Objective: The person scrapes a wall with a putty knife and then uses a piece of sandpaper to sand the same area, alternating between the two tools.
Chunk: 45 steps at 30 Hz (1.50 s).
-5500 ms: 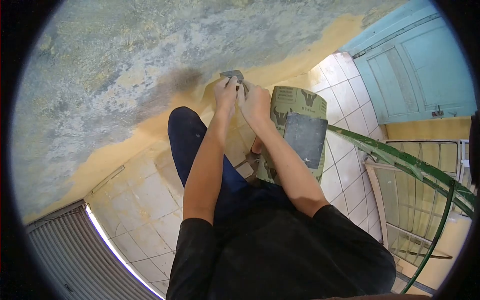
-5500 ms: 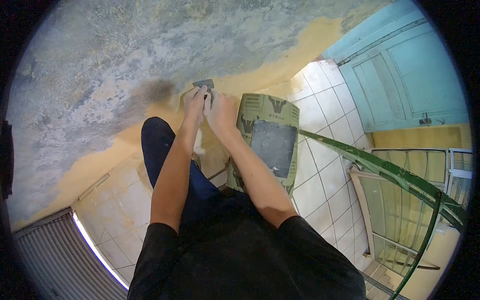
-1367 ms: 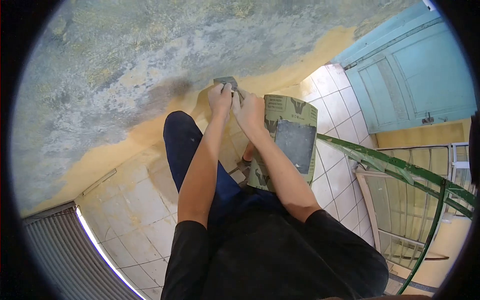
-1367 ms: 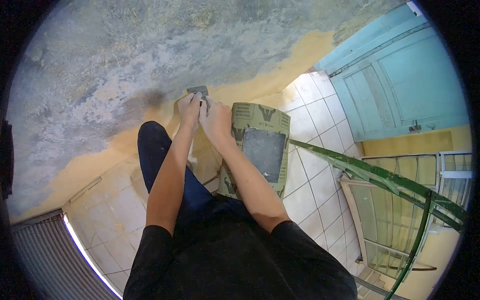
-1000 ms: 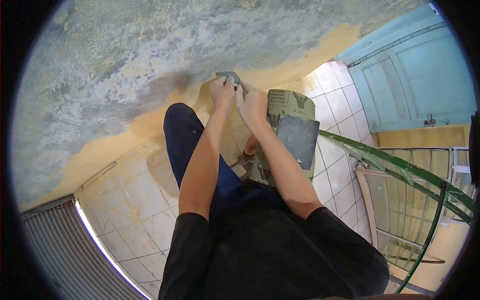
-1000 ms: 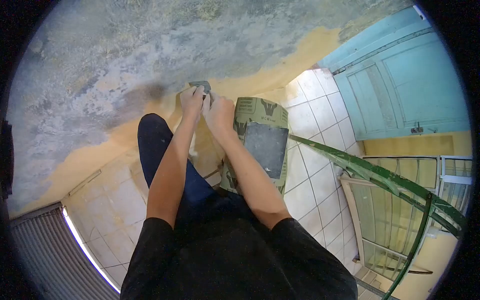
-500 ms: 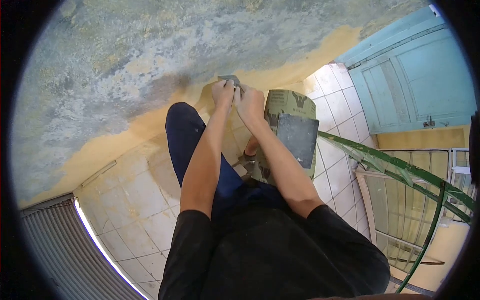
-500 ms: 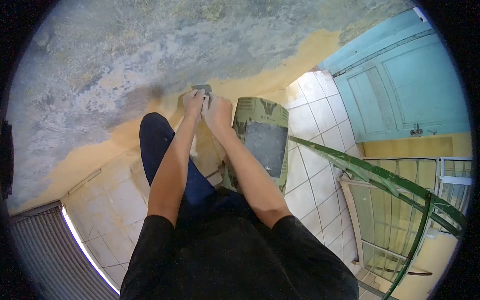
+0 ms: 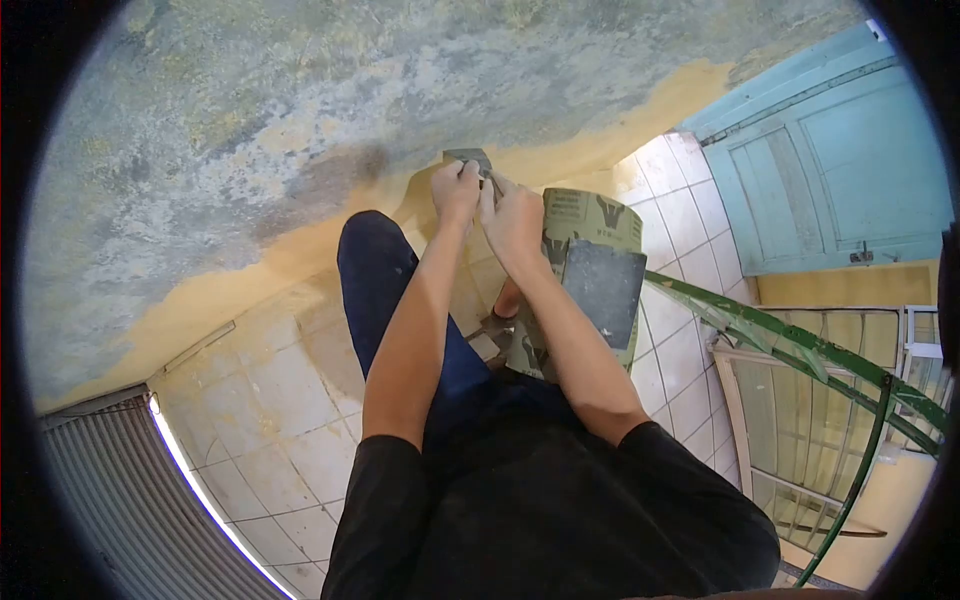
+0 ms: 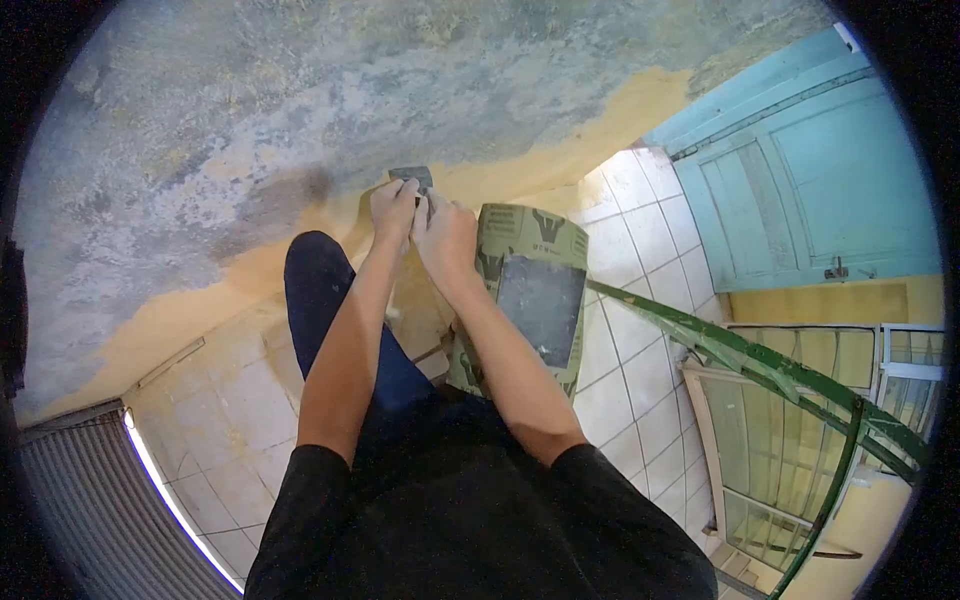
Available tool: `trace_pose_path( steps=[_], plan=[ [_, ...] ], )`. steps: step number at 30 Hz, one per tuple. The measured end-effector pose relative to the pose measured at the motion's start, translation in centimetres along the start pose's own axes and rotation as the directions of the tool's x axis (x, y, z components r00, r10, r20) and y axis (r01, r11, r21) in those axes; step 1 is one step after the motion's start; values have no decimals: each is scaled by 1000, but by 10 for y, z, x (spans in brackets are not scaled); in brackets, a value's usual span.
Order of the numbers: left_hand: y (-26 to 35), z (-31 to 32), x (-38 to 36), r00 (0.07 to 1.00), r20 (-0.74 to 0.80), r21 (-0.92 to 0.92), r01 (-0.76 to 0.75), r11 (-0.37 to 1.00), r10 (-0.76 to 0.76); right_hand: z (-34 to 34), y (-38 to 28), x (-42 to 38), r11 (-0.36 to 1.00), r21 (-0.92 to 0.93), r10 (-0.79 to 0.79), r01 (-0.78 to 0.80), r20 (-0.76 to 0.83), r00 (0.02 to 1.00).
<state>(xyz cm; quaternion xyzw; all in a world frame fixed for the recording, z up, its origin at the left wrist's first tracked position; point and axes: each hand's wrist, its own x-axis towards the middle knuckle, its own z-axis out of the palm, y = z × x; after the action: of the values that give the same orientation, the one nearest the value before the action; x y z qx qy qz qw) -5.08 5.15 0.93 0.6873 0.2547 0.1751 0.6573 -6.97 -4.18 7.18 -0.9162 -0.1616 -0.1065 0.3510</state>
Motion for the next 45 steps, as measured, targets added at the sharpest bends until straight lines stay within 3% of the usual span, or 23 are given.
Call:
trace_pose_path(
  steps=[3, 7, 14, 16, 19, 22, 26, 29, 31, 37, 41, 43, 45],
  plan=[
    [-14, 9, 4, 998, -15, -37, 68, 997, -69, -2, 8, -3, 1000, 3, 5, -5, -22, 1000],
    [-19, 5, 12, 999, -32, 15, 25, 1000, -25, -7, -8, -6, 997, -74, 17, -16, 22, 1000],
    [-33, 10, 11, 997, -21, -25, 70, 997, -71, 2, -9, 3, 998, -29, -50, 50, 8, 999],
    [-39, 5, 13, 993, 37, -57, 110, 992, -108, 4, -10, -1, 997, -72, 27, -24, 43, 999],
    [-48, 8, 16, 982, -1, -109, 189, 976, -190, 19, 0, 3, 994, -108, 1, 5, 60, 998],
    [-18, -3, 8, 989, 1, -79, 146, 986, -147, 0, -27, 2, 992, -116, 49, -40, 74, 996],
    [-62, 10, 20, 988, 20, -93, 153, 984, -152, 6, -20, 3, 991, -116, 74, -64, 83, 994],
    [-67, 9, 27, 976, -11, -60, 218, 974, -219, 10, -19, 6, 979, -173, 137, -106, 177, 975],
    [-76, 7, 31, 961, 33, 81, 270, 959, -274, 11, -19, 1, 963, -221, 207, -155, 235, 950],
    [-69, 6, 17, 949, 183, 156, 229, 961, -256, -2, -1, -13, 956, -223, 262, -191, 350, 900],
    [-51, 5, 6, 950, 187, 230, 207, 951, -252, -11, 4, -13, 947, -234, 294, -221, 346, 891],
    [-40, 9, 0, 922, 241, -3, 313, 950, -303, -15, 7, -11, 943, -244, 299, -229, 309, 903],
    [-31, 10, -4, 919, 269, -22, 304, 952, -288, -15, 15, -11, 949, -206, 290, -236, 287, 913]
  ],
)
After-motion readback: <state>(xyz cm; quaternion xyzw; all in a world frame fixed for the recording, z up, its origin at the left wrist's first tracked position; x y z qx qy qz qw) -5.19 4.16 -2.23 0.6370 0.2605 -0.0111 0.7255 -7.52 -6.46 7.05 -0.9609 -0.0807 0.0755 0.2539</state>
